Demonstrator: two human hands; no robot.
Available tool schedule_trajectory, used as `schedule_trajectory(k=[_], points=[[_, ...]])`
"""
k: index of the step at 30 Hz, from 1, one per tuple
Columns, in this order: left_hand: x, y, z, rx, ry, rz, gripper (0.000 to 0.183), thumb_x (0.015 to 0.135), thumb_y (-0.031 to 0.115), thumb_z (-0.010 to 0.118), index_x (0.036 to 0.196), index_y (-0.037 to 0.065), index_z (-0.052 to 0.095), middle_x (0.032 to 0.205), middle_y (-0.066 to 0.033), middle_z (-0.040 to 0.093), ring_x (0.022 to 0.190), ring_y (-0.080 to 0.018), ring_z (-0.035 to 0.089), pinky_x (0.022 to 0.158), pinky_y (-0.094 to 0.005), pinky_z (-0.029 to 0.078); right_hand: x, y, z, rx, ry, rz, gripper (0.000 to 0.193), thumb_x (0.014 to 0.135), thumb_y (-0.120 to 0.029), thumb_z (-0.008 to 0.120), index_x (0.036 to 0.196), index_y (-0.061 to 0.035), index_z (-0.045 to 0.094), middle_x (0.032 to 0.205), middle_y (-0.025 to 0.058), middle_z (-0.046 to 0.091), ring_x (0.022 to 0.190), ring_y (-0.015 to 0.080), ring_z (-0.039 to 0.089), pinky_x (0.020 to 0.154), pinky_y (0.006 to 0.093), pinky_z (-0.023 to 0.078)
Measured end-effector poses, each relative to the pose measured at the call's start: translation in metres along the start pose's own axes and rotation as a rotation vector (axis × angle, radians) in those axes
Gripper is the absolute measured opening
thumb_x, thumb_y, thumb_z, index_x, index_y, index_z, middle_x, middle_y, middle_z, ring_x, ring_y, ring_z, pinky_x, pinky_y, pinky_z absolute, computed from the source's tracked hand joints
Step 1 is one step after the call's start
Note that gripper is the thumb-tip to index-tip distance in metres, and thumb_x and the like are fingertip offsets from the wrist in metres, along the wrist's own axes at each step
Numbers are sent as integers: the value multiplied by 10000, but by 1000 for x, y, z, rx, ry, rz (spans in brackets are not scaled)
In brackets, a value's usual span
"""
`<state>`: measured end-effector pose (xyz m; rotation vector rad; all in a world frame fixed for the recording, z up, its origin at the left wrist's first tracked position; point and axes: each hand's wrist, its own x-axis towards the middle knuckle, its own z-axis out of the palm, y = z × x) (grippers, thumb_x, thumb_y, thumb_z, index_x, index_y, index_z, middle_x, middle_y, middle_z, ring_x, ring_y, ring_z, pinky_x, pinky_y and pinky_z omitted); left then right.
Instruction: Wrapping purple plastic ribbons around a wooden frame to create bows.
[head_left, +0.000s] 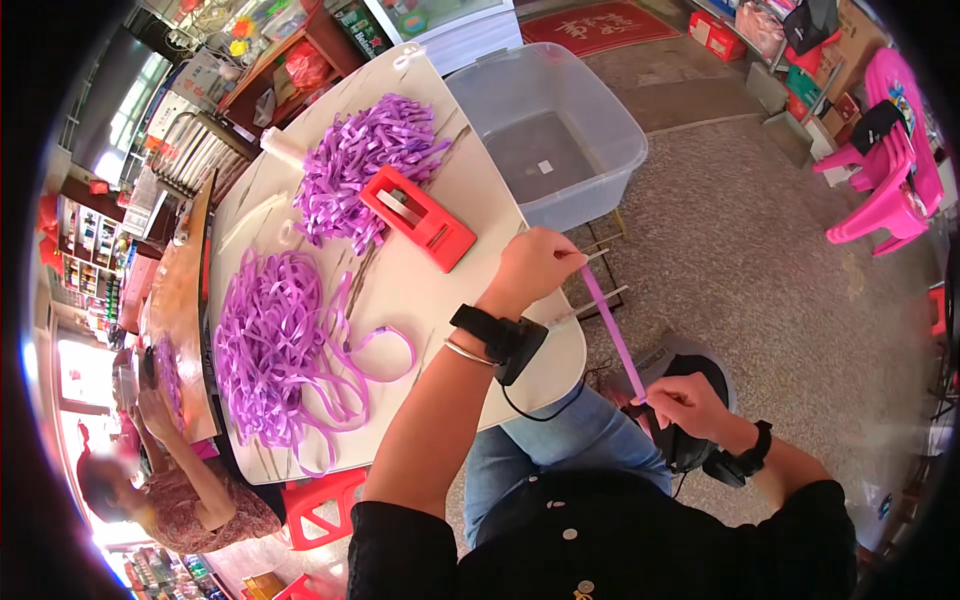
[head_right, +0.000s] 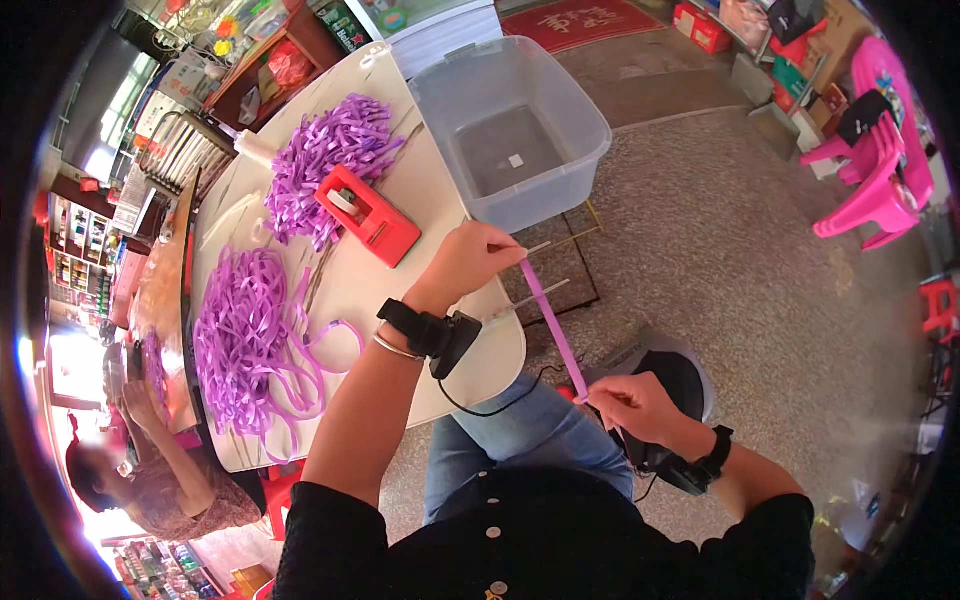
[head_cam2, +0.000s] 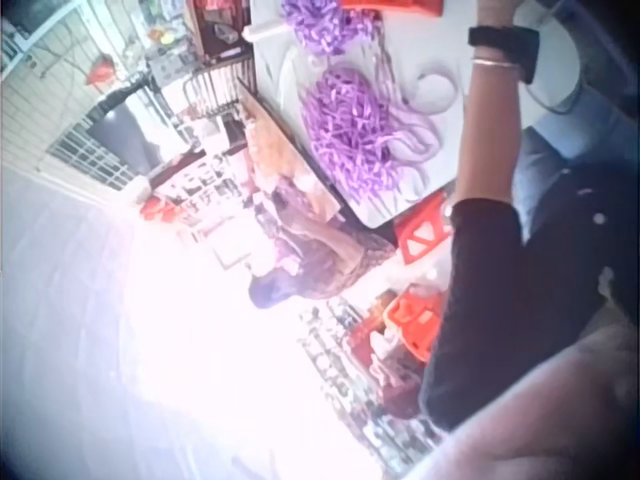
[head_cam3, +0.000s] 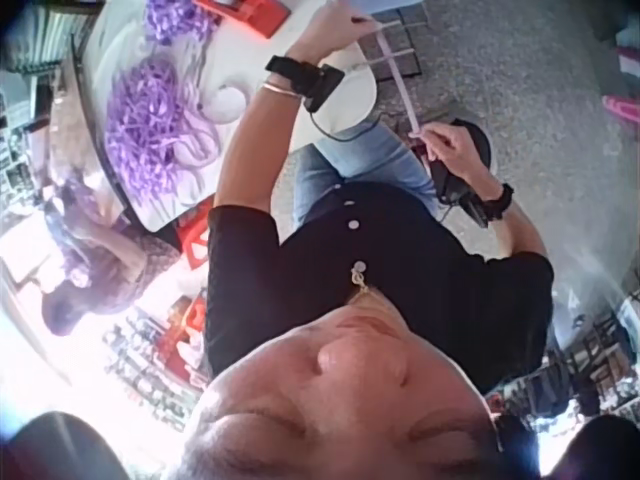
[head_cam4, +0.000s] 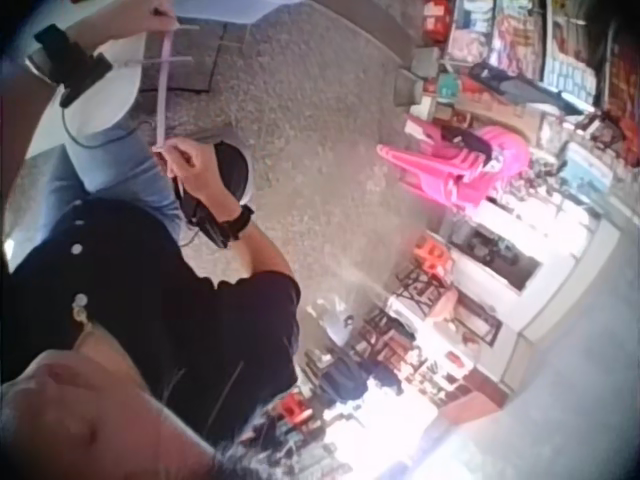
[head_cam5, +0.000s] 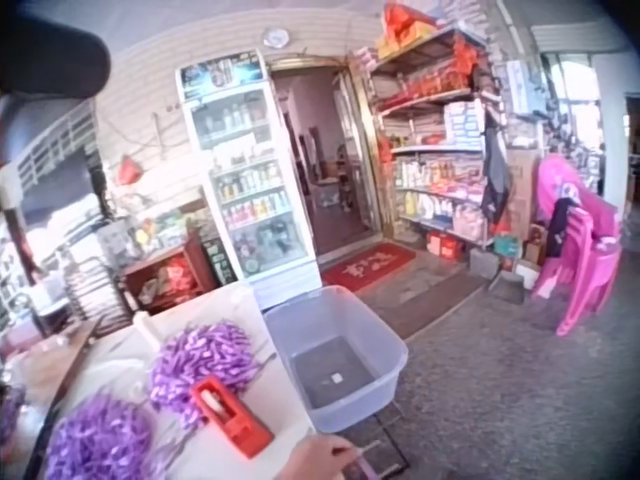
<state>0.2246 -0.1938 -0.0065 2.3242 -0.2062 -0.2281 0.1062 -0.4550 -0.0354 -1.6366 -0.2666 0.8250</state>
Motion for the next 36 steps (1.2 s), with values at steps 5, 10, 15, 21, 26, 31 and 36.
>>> schedule_trajectory(k=[5, 10, 15, 21, 26, 31, 36], points=[[0, -1, 1, 11, 4, 4, 216, 726, 210, 630, 801, 8, 654, 670, -120, 623, 604, -195, 590, 592, -294, 455, -1, -65, 0, -1, -36, -121, 148, 844, -88, 524, 891, 5, 629, 564, 10, 544, 504, 33, 492, 464, 181, 378], [-2, -4, 1, -73, 36, -39, 201, 723, 211, 603, 752, 17, 645, 659, -134, 604, 619, -246, 594, 585, -336, 458, 64, -120, -15, -77, -33, -430, 209, 869, -114, 462, 973, -6, 607, 599, -22, 492, 530, 31, 432, 474, 188, 322], [-1, -13, 5, -179, 144, -61, 214, 778, 183, 525, 773, -23, 586, 654, -173, 575, 610, -272, 565, 584, -348, 439, 150, -125, -33, 68, -63, -298, 267, 880, -223, 474, 1012, -34, 610, 626, -66, 415, 550, 20, 336, 483, 166, 262], [1, -14, 3, -270, 184, -132, 224, 814, 183, 470, 800, -29, 540, 666, -202, 549, 617, -293, 543, 593, -355, 429, 195, -91, -42, 194, -77, -144, 229, 856, -259, 521, 972, -93, 629, 678, -71, 474, 541, 10, 379, 452, 152, 271], [1, -15, 6, -294, 190, -87, 196, 798, 172, 516, 807, -20, 552, 675, -160, 565, 613, -238, 542, 598, -330, 436, 210, -70, -40, 188, -36, -34, 237, 863, -264, 509, 1001, -110, 626, 674, -88, 452, 542, 9, 339, 467, 147, 247], [-2, -11, 4, -291, 153, -69, 183, 770, 170, 569, 808, -5, 604, 672, -134, 585, 604, -205, 554, 583, -307, 439, 209, -46, -38, 189, -23, 27, 225, 850, -271, 524, 965, -110, 631, 710, -68, 510, 534, 14, 380, 418, 163, 266], [-3, -7, 1, -226, 82, 23, 212, 767, 191, 598, 788, -17, 633, 586, -55, 554, 527, -103, 459, 502, -269, 386, 177, -8, -30, 69, 55, -68, 238, 857, -258, 512, 956, -74, 626, 711, -52, 531, 605, 18, 427, 480, 179, 323]])
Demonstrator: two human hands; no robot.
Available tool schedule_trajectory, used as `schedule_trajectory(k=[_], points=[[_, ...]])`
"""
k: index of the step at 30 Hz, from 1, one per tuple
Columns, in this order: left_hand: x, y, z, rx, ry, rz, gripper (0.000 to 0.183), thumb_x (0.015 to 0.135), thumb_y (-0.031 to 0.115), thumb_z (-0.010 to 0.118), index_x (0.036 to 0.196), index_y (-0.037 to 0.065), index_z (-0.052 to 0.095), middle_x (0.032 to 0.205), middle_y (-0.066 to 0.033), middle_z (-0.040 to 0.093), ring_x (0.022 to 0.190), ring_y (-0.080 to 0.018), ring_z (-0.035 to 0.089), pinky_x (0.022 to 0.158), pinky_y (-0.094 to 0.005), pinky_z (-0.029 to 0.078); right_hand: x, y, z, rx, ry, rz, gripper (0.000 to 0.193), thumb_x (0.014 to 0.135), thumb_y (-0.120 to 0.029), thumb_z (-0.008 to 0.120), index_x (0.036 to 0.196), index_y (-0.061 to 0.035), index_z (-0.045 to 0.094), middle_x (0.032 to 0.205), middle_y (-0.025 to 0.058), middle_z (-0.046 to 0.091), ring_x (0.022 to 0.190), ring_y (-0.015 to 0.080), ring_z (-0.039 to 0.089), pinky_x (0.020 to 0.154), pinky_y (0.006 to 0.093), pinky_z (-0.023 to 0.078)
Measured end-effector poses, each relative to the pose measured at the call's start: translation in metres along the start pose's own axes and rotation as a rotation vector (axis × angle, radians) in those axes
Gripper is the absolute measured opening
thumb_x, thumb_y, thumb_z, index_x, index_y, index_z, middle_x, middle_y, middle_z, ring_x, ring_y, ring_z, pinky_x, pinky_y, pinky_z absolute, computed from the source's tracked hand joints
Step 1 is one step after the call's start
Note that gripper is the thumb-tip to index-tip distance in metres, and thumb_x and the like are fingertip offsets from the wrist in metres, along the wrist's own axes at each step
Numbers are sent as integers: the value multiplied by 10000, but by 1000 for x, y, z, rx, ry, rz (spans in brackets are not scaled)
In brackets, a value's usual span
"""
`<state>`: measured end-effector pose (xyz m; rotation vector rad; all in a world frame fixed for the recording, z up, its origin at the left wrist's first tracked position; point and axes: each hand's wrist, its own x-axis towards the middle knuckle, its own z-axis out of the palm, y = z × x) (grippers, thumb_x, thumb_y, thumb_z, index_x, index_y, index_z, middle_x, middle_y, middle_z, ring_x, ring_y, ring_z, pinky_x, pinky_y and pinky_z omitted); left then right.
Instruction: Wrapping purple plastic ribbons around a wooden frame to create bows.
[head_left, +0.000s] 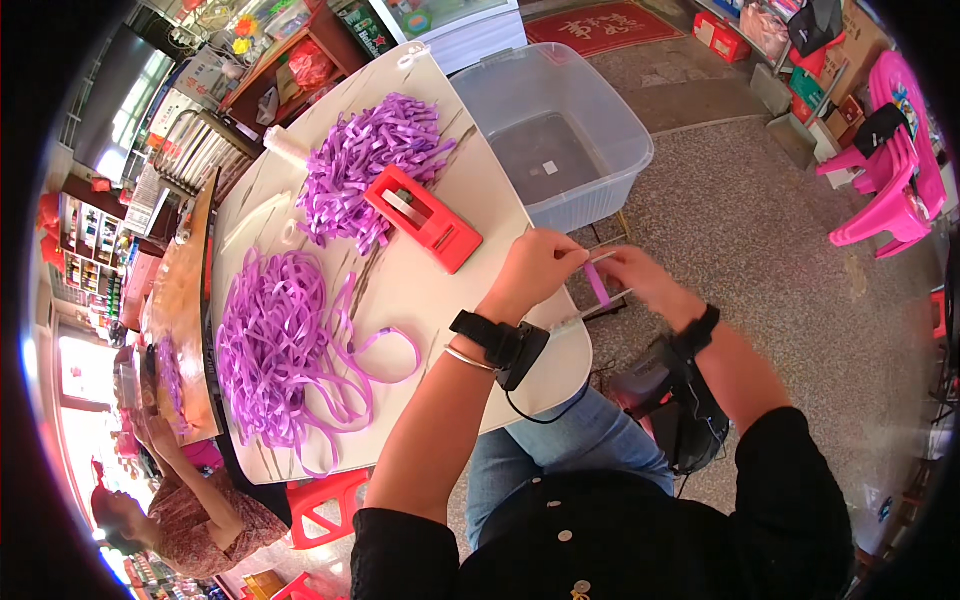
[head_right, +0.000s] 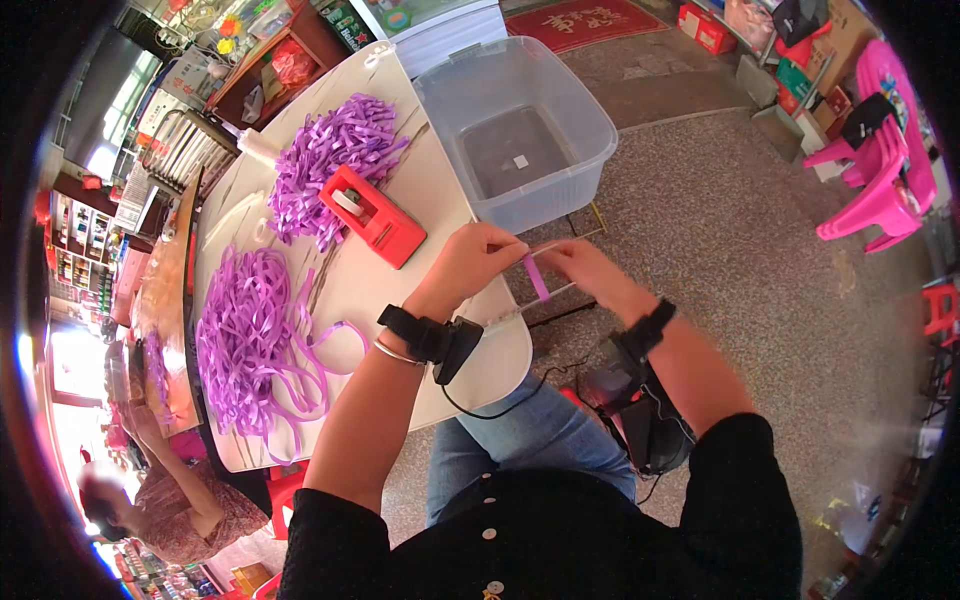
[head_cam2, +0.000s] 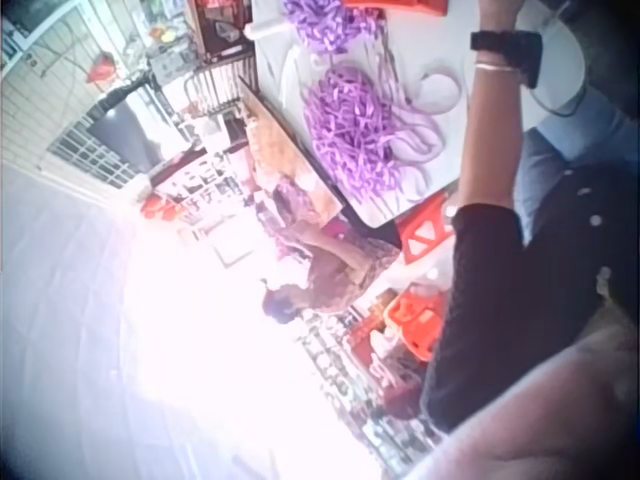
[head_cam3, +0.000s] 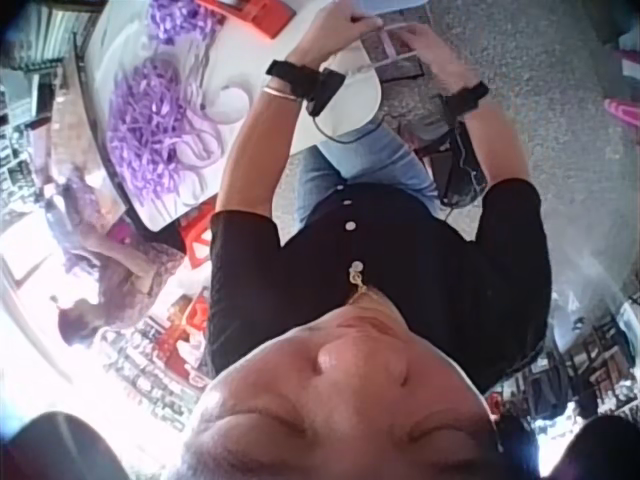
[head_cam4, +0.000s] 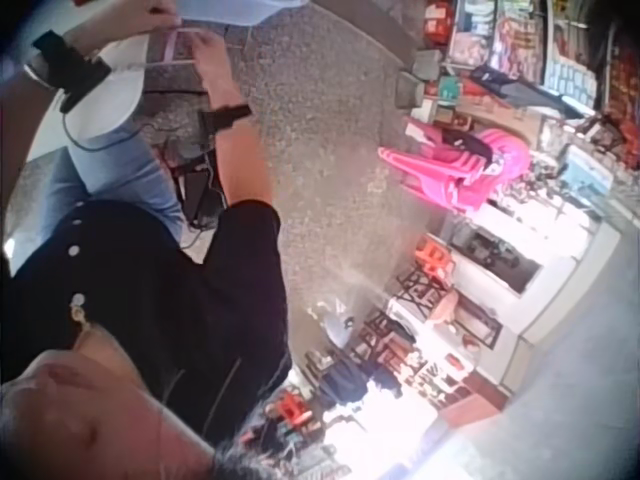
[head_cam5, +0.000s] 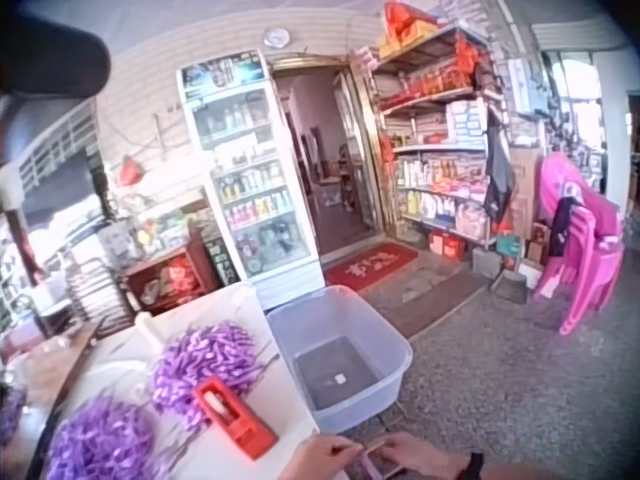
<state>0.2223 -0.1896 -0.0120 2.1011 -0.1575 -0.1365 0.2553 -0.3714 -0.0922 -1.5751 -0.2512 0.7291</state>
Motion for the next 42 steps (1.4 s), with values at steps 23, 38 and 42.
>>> schedule_trajectory(k=[23, 38, 42], points=[[-43, 18, 19, -279, 134, -58, 307, 875, 285, 478, 818, 2, 584, 602, -40, 533, 528, -137, 492, 486, -256, 380, -71, -3, 34, 399, 143, 47, 99, 818, -142, 591, 880, -65, 591, 794, 6, 604, 662, 52, 522, 580, 177, 406], [-93, 34, 75, -1756, -115, -456, 405, 916, 476, 254, 1009, 113, 410, 582, 24, 267, 513, -90, 276, 500, -218, 249, -76, -20, 26, 399, 22, 103, 210, 805, -279, 609, 850, -74, 604, 740, -42, 564, 637, 30, 475, 526, 160, 344], [-94, 28, 73, -1868, -143, -426, 379, 915, 452, 281, 963, 110, 437, 577, 25, 247, 516, -95, 264, 501, -228, 249, -79, -46, 10, 150, 21, 162, 241, 831, -289, 572, 743, -65, 599, 640, -31, 538, 577, 43, 467, 504, 167, 339]])
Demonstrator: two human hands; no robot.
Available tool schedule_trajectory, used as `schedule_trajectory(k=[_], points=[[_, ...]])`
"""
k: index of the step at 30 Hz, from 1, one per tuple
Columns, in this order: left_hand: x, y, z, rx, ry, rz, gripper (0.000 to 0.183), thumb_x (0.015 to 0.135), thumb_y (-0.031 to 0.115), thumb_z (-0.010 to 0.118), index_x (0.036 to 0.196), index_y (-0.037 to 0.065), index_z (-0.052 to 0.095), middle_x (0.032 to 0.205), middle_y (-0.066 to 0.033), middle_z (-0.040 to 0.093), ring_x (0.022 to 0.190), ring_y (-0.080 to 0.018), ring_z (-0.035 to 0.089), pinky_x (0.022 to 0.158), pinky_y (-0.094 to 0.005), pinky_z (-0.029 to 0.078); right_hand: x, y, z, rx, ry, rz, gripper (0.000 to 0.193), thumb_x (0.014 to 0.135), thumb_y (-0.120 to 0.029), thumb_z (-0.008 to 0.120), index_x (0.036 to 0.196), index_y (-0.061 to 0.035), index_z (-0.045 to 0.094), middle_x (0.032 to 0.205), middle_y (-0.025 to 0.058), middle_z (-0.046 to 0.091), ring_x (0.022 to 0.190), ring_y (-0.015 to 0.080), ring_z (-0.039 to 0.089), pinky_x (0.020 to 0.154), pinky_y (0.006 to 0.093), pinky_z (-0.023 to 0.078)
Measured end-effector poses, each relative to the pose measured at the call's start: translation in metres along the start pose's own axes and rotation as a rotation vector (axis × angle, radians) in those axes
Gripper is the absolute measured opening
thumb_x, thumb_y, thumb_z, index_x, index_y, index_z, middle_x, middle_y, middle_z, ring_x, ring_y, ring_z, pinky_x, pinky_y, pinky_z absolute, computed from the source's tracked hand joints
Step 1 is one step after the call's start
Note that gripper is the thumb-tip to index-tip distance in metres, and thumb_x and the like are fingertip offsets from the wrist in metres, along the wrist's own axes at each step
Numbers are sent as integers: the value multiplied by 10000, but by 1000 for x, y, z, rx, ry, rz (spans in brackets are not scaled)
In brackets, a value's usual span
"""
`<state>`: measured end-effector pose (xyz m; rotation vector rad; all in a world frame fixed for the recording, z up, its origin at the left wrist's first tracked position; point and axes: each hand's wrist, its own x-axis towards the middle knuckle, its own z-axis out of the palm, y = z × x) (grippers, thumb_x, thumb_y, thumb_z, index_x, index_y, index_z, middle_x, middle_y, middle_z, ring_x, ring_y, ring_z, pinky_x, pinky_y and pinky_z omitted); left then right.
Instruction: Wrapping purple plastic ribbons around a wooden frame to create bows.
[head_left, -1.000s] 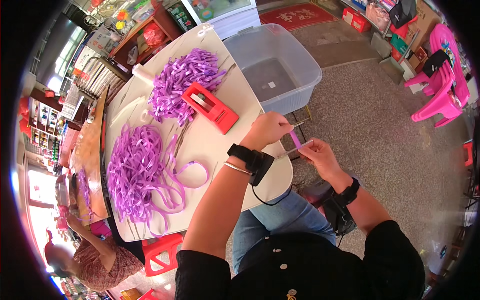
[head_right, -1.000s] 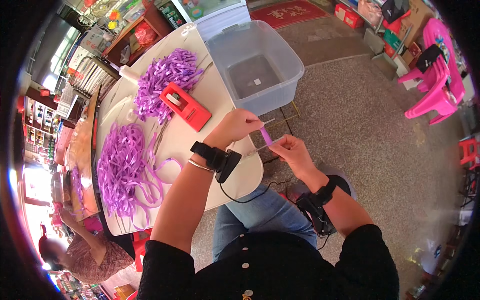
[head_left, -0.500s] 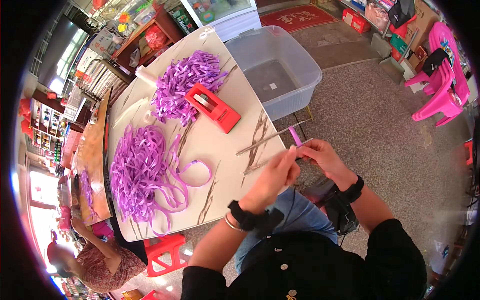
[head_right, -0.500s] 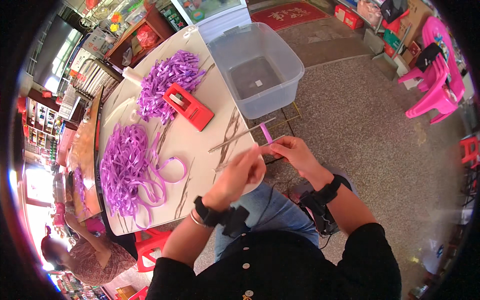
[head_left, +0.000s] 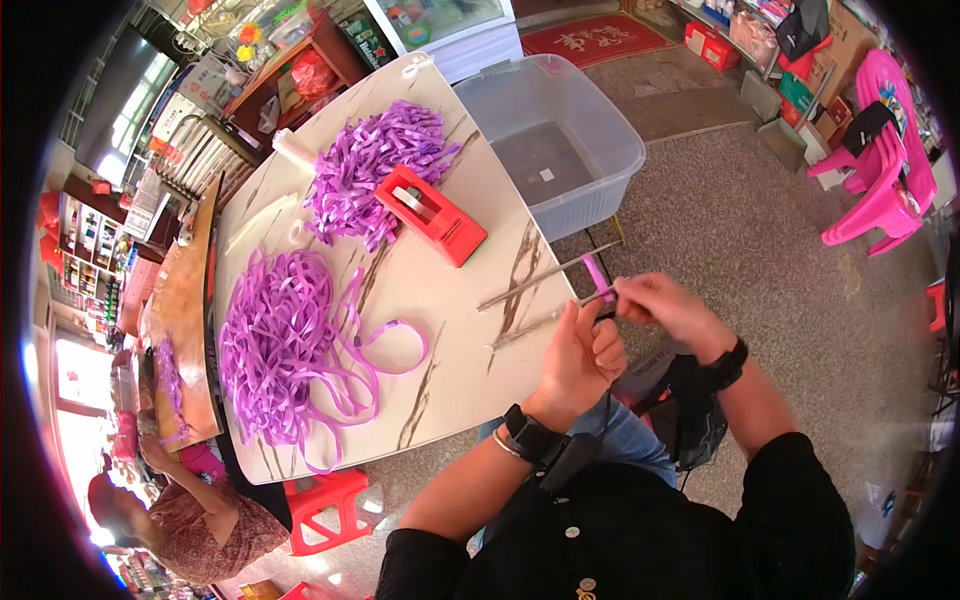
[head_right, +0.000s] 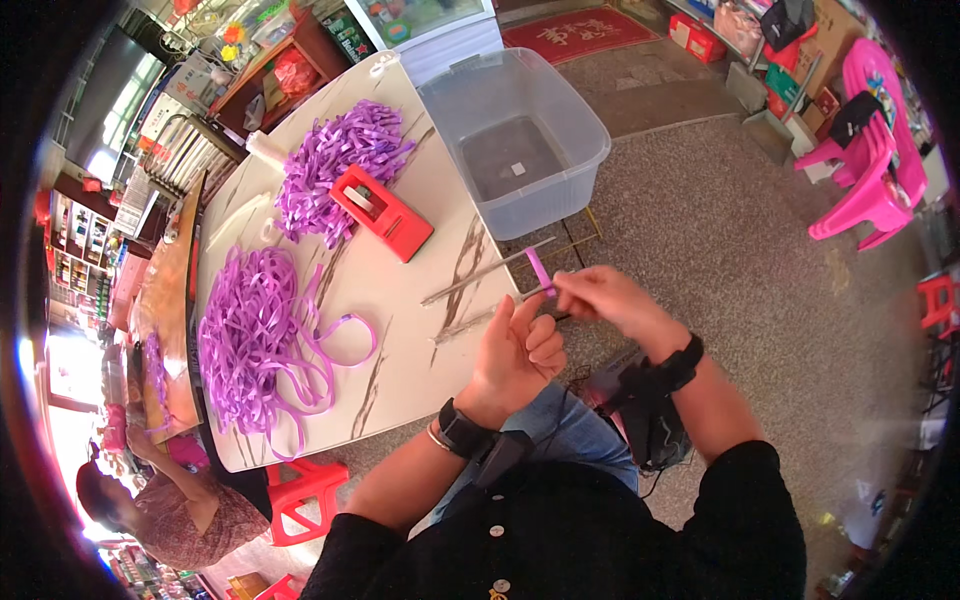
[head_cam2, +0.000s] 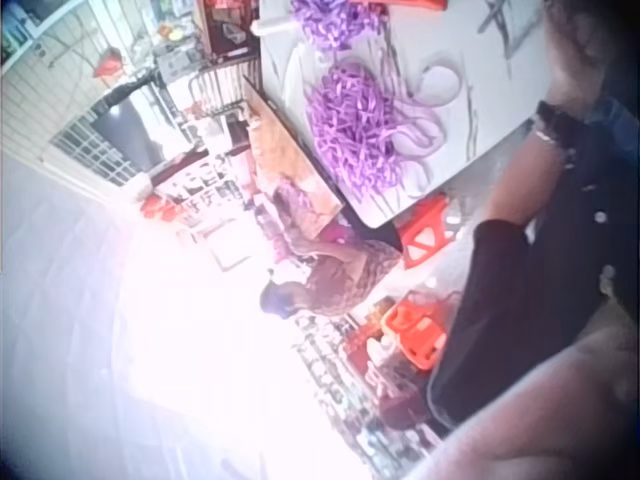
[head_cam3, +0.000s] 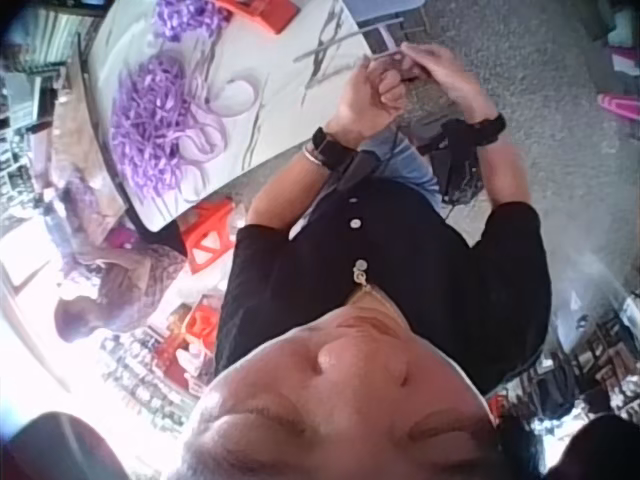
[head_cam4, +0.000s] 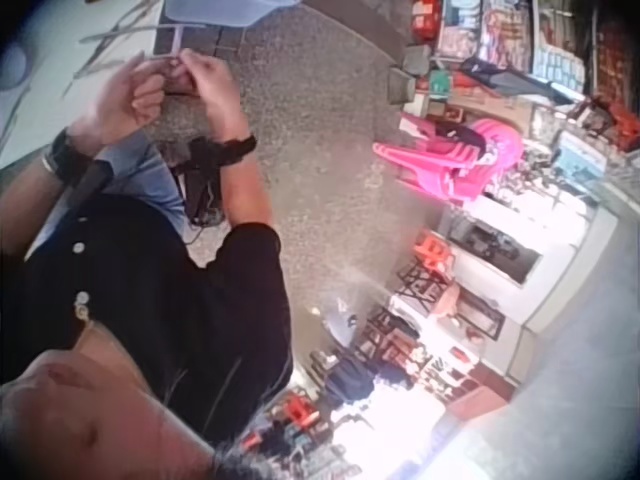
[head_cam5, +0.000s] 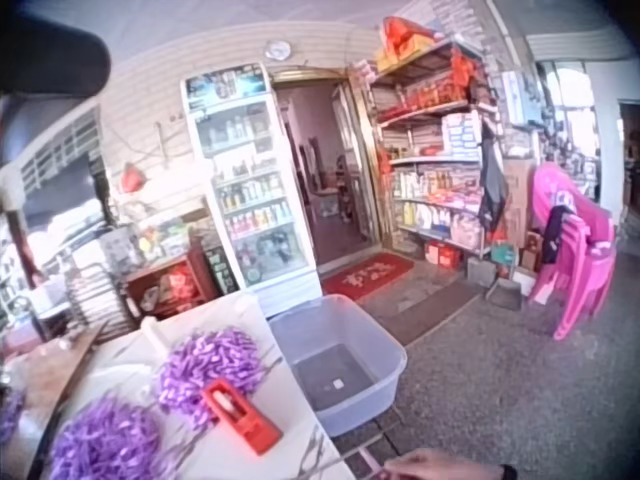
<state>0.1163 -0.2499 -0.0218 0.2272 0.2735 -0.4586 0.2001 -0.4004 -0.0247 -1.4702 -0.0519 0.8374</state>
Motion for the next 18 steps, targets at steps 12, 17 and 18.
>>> schedule_trajectory(k=[12, 17, 18], points=[[5, -5, -27, -120, -443, -14, 355, 937, 392, 249, 1016, 180, 522, 641, 1, 352, 614, -124, 354, 588, -242, 303, 111, -97, 83, -612, 3, -697, 235, 848, -234, 547, 877, -13, 618, 725, 9, 615, 638, 81, 535, 616, 223, 425], [4, -1, -31, -133, -428, -26, 358, 941, 388, 234, 1053, 184, 506, 668, -6, 381, 631, -135, 372, 617, -255, 328, 138, -124, 122, -836, 42, -493, 286, 780, -295, 622, 805, -11, 648, 727, 50, 642, 661, 84, 550, 644, 218, 416], [3, -1, -31, -125, -422, -29, 360, 941, 389, 232, 1064, 189, 505, 671, -7, 387, 634, -136, 374, 620, -256, 330, 143, -126, 124, -856, -21, -441, 277, 776, -294, 625, 803, -20, 655, 733, 46, 644, 661, 87, 554, 641, 217, 415]])
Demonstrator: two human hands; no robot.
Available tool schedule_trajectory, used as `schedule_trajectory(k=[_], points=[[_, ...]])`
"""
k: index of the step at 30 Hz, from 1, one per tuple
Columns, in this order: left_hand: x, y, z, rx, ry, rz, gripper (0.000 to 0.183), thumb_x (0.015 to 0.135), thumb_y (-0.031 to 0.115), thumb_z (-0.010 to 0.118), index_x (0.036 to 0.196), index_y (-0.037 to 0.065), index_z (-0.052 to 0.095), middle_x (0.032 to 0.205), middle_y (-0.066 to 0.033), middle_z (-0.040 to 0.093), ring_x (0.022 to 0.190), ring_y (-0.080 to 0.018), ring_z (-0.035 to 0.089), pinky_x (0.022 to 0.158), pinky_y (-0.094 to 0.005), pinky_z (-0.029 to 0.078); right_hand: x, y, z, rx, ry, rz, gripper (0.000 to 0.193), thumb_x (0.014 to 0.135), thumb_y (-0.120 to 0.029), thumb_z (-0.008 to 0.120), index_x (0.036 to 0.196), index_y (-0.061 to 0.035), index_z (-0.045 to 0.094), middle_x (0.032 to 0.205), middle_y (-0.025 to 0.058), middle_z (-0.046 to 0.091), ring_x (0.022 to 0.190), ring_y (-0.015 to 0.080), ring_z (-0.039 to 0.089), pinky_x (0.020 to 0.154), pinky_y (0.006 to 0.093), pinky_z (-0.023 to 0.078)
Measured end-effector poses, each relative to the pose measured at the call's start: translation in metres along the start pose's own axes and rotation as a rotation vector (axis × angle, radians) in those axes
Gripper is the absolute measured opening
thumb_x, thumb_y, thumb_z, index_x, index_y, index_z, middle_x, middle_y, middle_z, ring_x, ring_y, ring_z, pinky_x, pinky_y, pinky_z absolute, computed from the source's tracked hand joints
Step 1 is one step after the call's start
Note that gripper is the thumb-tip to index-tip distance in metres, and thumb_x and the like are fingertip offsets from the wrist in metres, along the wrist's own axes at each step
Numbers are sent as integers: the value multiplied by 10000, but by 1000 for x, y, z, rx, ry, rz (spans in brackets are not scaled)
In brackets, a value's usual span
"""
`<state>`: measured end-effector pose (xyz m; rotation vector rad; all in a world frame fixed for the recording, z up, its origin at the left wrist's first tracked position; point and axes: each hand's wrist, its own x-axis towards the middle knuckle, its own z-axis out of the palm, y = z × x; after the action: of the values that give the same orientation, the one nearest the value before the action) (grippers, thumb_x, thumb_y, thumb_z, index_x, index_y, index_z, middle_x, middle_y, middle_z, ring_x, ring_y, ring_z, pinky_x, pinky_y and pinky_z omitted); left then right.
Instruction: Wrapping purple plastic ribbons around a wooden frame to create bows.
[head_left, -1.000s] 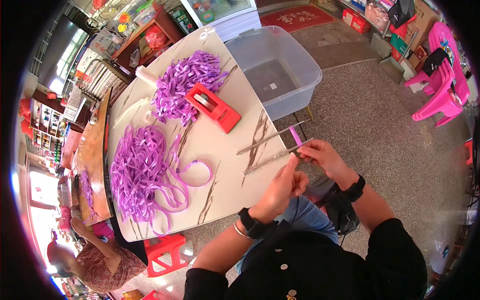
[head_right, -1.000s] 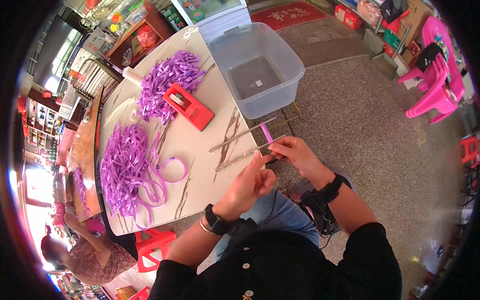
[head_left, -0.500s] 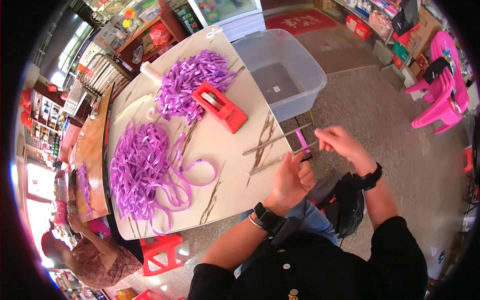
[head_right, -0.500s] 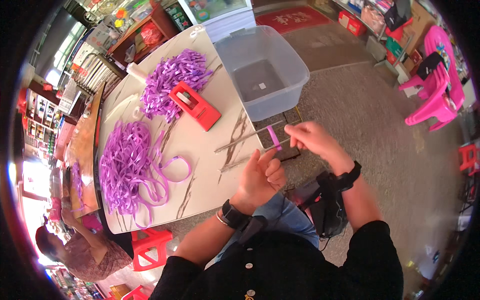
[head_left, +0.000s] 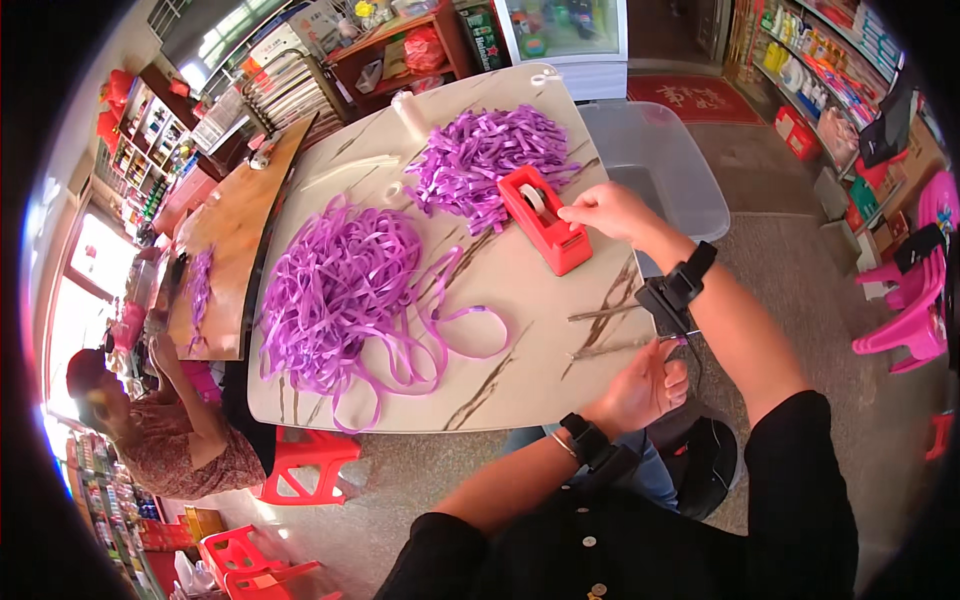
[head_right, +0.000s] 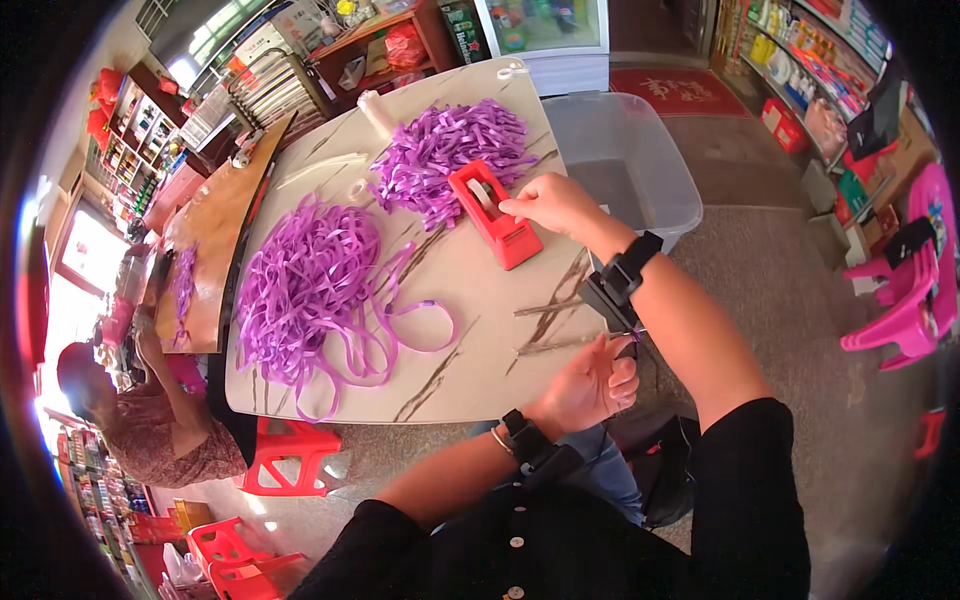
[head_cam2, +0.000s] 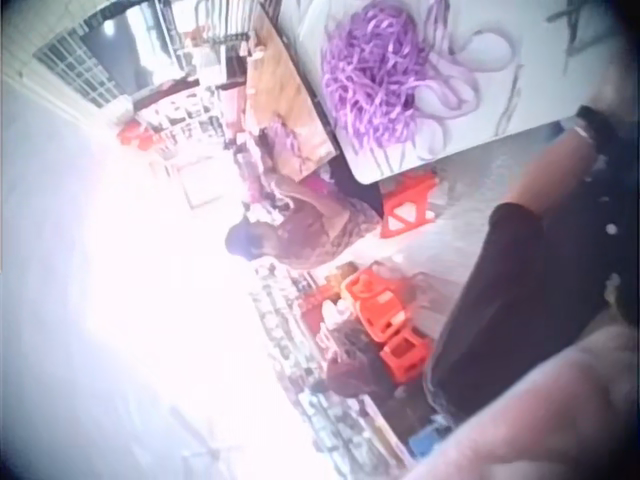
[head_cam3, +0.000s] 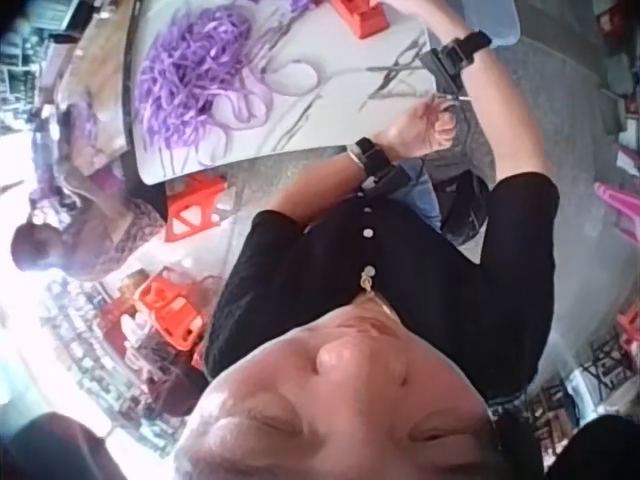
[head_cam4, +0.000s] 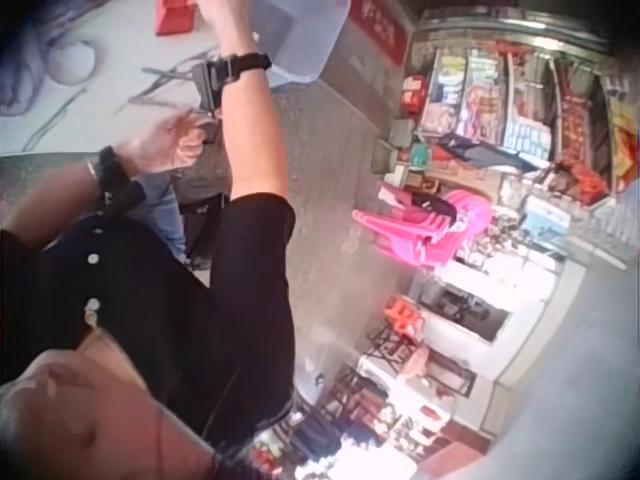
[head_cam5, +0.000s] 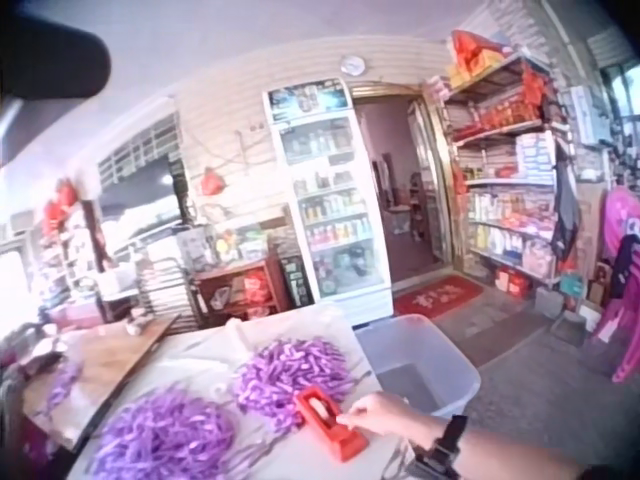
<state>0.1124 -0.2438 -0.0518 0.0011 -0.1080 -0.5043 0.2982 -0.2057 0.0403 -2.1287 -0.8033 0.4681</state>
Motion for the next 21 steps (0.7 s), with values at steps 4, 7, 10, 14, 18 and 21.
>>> schedule_trajectory(k=[4, 7, 10, 14, 18, 21], points=[[-1, 0, -1, -8, -8, -7, 364, 941, 392, 231, 1098, 202, 499, 679, -9, 400, 639, -140, 380, 627, -260, 338, 12, -1, 7, 162, -209, -11, 248, 769, -292, 631, 801, -49, 667, 730, 23, 643, 675, 92, 558, 647, 218, 415], [2, 0, -4, 1, -27, -11, 360, 941, 388, 239, 1121, 210, 495, 684, -8, 405, 641, -139, 383, 628, -259, 339, 21, 5, 7, 272, -256, 44, 227, 767, -290, 634, 808, -68, 653, 729, 0, 632, 616, 56, 499, 556, 212, 379], [1, 0, -3, -9, -22, 0, 344, 941, 379, 244, 1102, 209, 496, 685, -7, 403, 642, -138, 383, 626, -258, 339, 7, -10, -1, 382, -261, 224, 210, 762, -280, 639, 823, -79, 630, 740, -7, 622, 547, 19, 415, 455, 198, 283], [-1, 2, 7, 30, 19, -12, 329, 939, 375, 256, 1011, 191, 519, 685, -5, 401, 645, -137, 382, 625, -256, 337, -18, -18, -10, 442, -223, 221, 203, 758, -276, 642, 824, -86, 617, 745, -14, 613, 499, 2, 338, 408, 194, 181], [0, 1, 5, 25, 25, -16, 326, 918, 321, 262, 786, 129, 491, 671, -14, 393, 644, -139, 384, 628, -255, 332, -47, -3, -5, 510, -296, 212, 184, 752, -264, 650, 798, -89, 617, 738, -15, 614, 490, 2, 339, 390, 186, 196], [1, 1, 0, 72, -8, -22, 332, 892, 289, 266, 704, 85, 448, 664, -18, 388, 645, -141, 386, 634, -260, 332, -52, 12, 7, 533, -273, 252, 170, 749, -245, 658, 789, -85, 617, 721, -6, 615, 490, -2, 344, 391, 176, 215]])
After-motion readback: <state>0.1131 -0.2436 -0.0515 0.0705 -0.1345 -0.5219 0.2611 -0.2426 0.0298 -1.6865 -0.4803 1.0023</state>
